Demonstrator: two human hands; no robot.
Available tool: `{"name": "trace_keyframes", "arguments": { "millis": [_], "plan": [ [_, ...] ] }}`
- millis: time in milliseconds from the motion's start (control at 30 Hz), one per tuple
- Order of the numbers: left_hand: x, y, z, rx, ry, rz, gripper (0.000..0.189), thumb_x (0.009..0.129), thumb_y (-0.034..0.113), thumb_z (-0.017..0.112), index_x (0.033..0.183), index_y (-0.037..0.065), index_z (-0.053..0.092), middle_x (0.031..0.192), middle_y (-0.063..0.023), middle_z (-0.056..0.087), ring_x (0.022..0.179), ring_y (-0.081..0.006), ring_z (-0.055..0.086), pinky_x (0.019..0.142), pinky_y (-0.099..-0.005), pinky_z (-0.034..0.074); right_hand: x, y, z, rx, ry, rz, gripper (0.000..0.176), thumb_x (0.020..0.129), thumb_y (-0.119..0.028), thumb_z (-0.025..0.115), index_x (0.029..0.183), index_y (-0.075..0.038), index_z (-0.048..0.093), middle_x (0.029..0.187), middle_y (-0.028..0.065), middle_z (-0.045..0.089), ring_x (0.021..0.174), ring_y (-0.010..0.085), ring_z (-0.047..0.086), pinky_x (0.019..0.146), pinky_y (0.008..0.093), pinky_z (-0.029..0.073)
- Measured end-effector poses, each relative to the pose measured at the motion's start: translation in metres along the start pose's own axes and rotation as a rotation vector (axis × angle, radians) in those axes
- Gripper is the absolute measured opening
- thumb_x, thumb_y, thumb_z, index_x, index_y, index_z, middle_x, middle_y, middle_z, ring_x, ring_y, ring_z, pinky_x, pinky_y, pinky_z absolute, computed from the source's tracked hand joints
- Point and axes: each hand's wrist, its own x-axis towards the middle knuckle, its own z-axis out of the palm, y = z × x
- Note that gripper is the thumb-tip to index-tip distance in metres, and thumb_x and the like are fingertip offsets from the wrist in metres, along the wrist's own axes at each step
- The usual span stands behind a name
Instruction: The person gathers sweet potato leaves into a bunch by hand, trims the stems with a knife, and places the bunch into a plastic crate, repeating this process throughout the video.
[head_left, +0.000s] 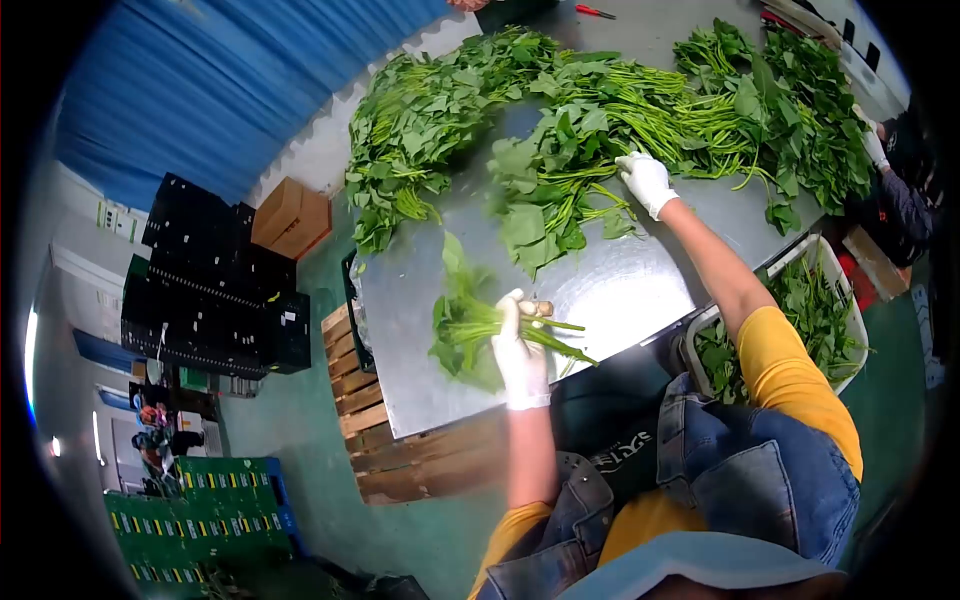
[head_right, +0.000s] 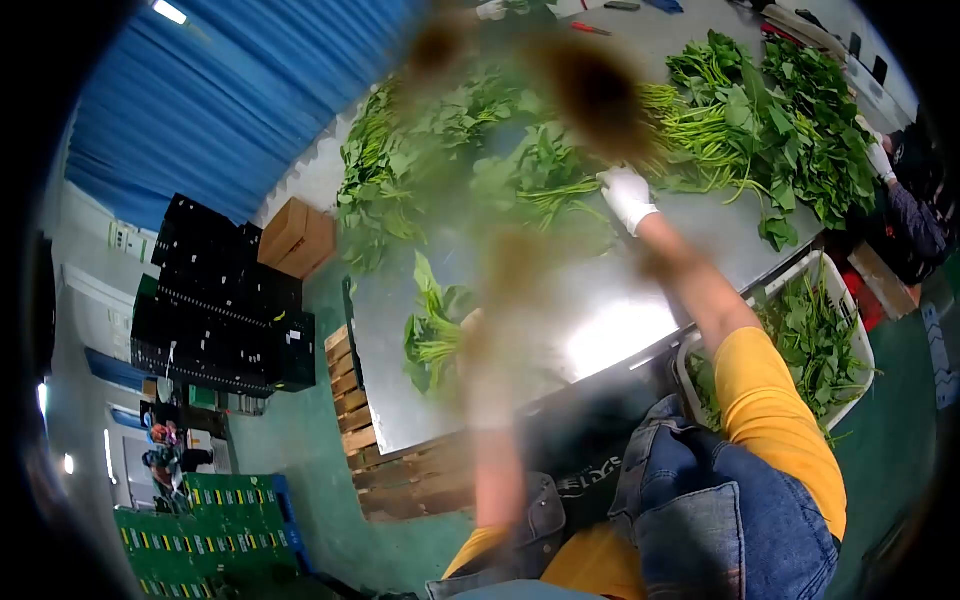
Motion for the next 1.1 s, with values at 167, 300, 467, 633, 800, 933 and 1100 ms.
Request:
{"name": "trace_keyframes", "arguments": {
  "millis": [167,300,467,633,800,933,1100],
  "plan": [
    [-0.007,-0.007,0.013,0.144,0.120,0.127,0.021,0.093,0.017,0.051,0.102,-0.002,0.054,0.071,-0.0085,0.057,0.071,-0.0207,0.057,0.064,-0.0265,0.042,0.015,-0.013,0.029,-0.137,-0.188,-0.076,0.054,0.074,-0.014,0.066,0.125,-0.009,0.051,0.104,0.0157,0.056,0.100,0.0309,0.054,0.084,0.0389,0.046],
    [-0.013,0.001,0.006,0.191,0.131,0.142,0.018,0.093,0.016,0.051,0.099,0.000,0.055,0.076,-0.0087,0.059,0.071,-0.0162,0.056,0.058,-0.0223,0.040,0.027,-0.006,0.051,-0.282,-0.010,-0.106,0.009,0.074,-0.014,0.060,0.078,-0.007,0.063,0.086,0.0145,0.060,0.082,0.0312,0.061,0.068,0.0409,0.049],
    [-0.008,-0.005,-0.007,0.136,0.107,0.154,0.016,0.092,0.015,0.052,0.097,0.001,0.055,0.078,-0.0078,0.059,0.069,-0.0138,0.054,0.058,-0.0211,0.039,0.002,-0.026,-0.006,0.122,0.181,-0.109,0.021,0.081,-0.021,0.060,0.093,-0.006,0.066,0.080,0.0102,0.065,0.067,0.0251,0.060,0.063,0.0367,0.047],
    [-0.002,-0.022,-0.002,0.190,0.153,0.114,0.017,0.092,0.016,0.053,0.098,0.002,0.057,0.075,-0.0055,0.057,0.064,-0.0110,0.051,0.058,-0.0214,0.040,-0.035,-0.038,-0.062,1.264,-0.249,0.423,0.020,0.088,-0.016,0.057,0.093,0.000,0.068,0.070,0.0007,0.063,0.047,0.0025,0.044,0.043,0.0167,0.033],
    [0.001,-0.027,0.001,0.226,0.119,0.074,0.019,0.091,0.018,0.056,0.100,0.001,0.059,0.074,-0.0046,0.058,0.063,-0.0105,0.051,0.056,-0.0212,0.041,-0.069,-0.058,-0.087,1.507,-0.313,0.375,0.024,0.091,-0.017,0.053,0.100,0.002,0.065,0.075,-0.0004,0.063,0.053,0.0013,0.045,0.047,0.0141,0.035],
    [0.006,-0.029,-0.006,0.215,0.122,0.087,0.018,0.090,0.018,0.057,0.099,0.003,0.060,0.074,-0.0040,0.058,0.064,-0.0104,0.051,0.058,-0.0223,0.041,-0.085,-0.077,-0.101,1.719,-0.423,0.349,0.028,0.092,-0.018,0.051,0.106,0.004,0.061,0.076,0.0008,0.063,0.053,0.0014,0.046,0.046,0.0142,0.035],
    [0.002,-0.007,0.022,0.326,0.143,0.035,0.018,0.088,0.016,0.058,0.101,0.003,0.062,0.078,-0.0047,0.062,0.069,-0.0108,0.053,0.064,-0.0245,0.042,-0.106,-0.090,-0.094,1.976,-0.663,0.429,0.030,0.094,-0.018,0.045,0.109,0.006,0.055,0.074,0.0008,0.058,0.048,0.0055,0.039,0.044,0.0182,0.033]
  ]
}}
